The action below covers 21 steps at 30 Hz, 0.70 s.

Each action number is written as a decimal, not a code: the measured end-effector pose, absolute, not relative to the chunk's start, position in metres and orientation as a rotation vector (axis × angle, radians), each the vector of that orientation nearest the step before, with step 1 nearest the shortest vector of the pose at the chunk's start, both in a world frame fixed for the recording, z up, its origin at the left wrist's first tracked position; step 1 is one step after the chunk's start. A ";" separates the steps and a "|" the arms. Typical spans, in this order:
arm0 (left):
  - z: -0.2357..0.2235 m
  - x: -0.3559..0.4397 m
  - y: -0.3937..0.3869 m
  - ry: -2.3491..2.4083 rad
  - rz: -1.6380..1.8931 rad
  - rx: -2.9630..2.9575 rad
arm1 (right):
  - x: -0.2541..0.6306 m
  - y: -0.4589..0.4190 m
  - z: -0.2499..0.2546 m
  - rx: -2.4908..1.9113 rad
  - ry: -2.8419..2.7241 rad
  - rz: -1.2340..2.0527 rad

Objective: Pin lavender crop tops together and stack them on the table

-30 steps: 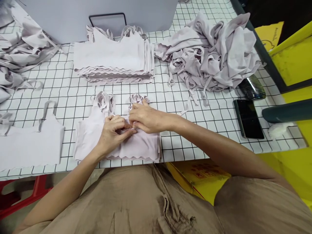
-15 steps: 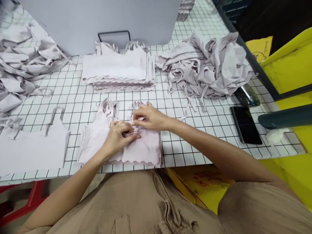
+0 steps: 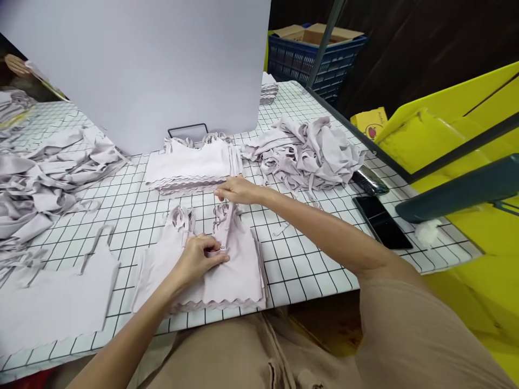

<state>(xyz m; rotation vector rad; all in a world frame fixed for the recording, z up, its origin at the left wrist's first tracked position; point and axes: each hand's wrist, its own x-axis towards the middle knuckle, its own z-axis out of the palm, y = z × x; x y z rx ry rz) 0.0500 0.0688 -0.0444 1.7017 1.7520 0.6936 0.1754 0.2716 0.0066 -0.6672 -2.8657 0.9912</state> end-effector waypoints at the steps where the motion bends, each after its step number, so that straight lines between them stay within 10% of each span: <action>1: -0.044 0.050 0.069 1.753 0.692 1.695 | 0.177 0.270 0.004 -0.686 -2.838 1.038; 13: -0.039 0.048 0.040 1.976 0.807 2.109 | 0.198 0.257 -0.010 -0.678 -2.656 0.846; 21: -0.056 0.044 -0.020 1.932 0.464 2.488 | 0.226 0.079 -0.046 -0.559 -2.800 0.292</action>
